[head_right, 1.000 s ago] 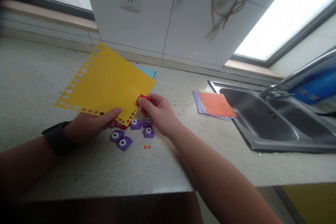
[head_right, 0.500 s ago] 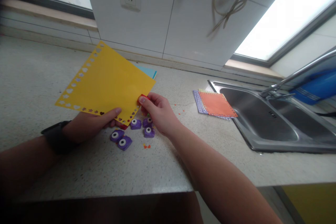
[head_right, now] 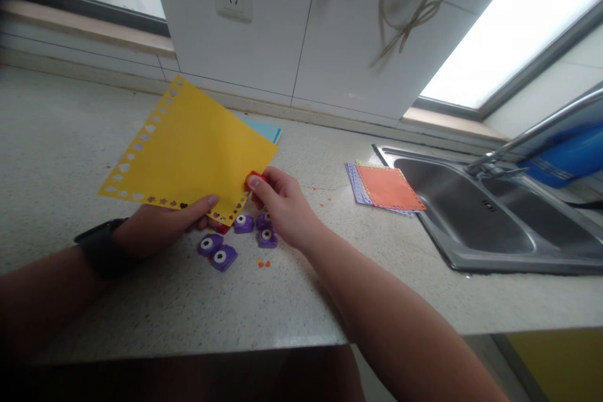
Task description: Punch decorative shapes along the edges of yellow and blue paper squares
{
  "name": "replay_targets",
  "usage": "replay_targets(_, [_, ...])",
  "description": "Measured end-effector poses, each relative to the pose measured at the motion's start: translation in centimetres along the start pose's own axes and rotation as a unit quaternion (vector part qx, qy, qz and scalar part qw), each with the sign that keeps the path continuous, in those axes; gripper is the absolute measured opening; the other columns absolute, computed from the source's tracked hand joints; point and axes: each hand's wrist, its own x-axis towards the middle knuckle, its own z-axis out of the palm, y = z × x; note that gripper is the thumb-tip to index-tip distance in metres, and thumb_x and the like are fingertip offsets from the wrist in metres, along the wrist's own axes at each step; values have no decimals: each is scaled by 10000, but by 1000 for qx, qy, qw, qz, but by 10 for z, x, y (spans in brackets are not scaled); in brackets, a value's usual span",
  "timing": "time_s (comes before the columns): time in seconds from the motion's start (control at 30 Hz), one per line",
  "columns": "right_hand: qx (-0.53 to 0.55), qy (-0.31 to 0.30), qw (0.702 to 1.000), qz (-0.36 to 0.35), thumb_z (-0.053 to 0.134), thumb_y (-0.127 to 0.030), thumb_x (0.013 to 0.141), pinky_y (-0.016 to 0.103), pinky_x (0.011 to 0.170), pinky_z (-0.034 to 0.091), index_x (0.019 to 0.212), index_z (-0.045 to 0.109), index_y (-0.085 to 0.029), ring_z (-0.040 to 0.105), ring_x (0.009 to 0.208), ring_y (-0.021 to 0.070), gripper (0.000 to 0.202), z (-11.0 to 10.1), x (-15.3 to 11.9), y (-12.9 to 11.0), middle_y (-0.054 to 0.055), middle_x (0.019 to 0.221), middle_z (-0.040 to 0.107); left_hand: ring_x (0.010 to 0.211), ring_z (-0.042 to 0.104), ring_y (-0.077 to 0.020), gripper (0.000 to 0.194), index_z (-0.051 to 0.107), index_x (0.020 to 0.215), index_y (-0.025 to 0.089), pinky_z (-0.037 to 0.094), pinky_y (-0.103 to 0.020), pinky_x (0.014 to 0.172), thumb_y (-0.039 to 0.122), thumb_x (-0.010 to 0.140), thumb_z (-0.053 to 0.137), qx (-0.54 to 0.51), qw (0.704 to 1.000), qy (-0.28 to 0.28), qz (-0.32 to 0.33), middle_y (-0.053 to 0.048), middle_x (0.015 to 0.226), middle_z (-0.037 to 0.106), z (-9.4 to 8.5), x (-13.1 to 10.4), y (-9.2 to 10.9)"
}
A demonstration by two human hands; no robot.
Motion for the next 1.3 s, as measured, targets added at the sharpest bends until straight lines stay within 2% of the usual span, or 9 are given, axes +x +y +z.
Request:
replay_targets(0.23, [-13, -10, 1000, 8, 667, -494, 886, 283, 565, 324, 965, 603, -196, 417, 615, 114, 315, 5, -3, -8, -23, 746, 536, 583, 719, -204, 294, 596, 611, 256, 579, -298, 624, 440, 835, 636, 28, 999, 3, 21, 10, 562, 696, -3, 1, -10])
replay_targets(0.37, [-8, -16, 1000, 6, 683, -502, 872, 277, 549, 311, 964, 586, -200, 404, 597, 109, 330, 5, -4, -9, -30, 730, 529, 629, 745, -228, 263, 627, 671, 260, 567, -303, 609, 459, 842, 649, 22, 1000, 2, 12, -7, 619, 731, -4, 1, -14])
replay_targets(0.6, [0, -25, 1000, -3, 674, -541, 882, 281, 574, 341, 949, 597, -208, 423, 619, 112, 348, 2, -2, -6, -31, 740, 520, 620, 743, -228, 213, 637, 730, 272, 570, -310, 615, 457, 833, 659, 19, 1000, 3, 16, 7, 620, 739, -3, 1, -12])
replay_targets(0.97, [-26, 6, 999, -25, 681, -520, 883, 282, 578, 364, 881, 596, -203, 448, 632, 118, 328, 6, -3, -8, -23, 720, 538, 618, 741, -237, 207, 626, 714, 273, 569, -322, 626, 450, 813, 664, 18, 1000, 10, 8, 5, 613, 736, -3, 0, -9])
replay_targets(1.17, [-12, 2, 1000, -11, 686, -530, 879, 282, 591, 394, 926, 616, -204, 486, 644, 120, 337, 3, 0, -5, -18, 740, 569, 606, 728, -234, 251, 612, 664, 268, 570, -329, 638, 463, 815, 657, 20, 1000, 14, 11, 3, 583, 709, -3, 1, -10])
replay_targets(1.3, [24, 23, 999, -15, 711, -502, 872, 282, 607, 427, 955, 636, -219, 530, 654, 123, 305, -5, 2, 0, -22, 744, 587, 556, 689, -215, 299, 600, 611, 261, 559, -322, 603, 469, 819, 652, 14, 1000, 21, 10, -1, 547, 679, -3, 2, -10])
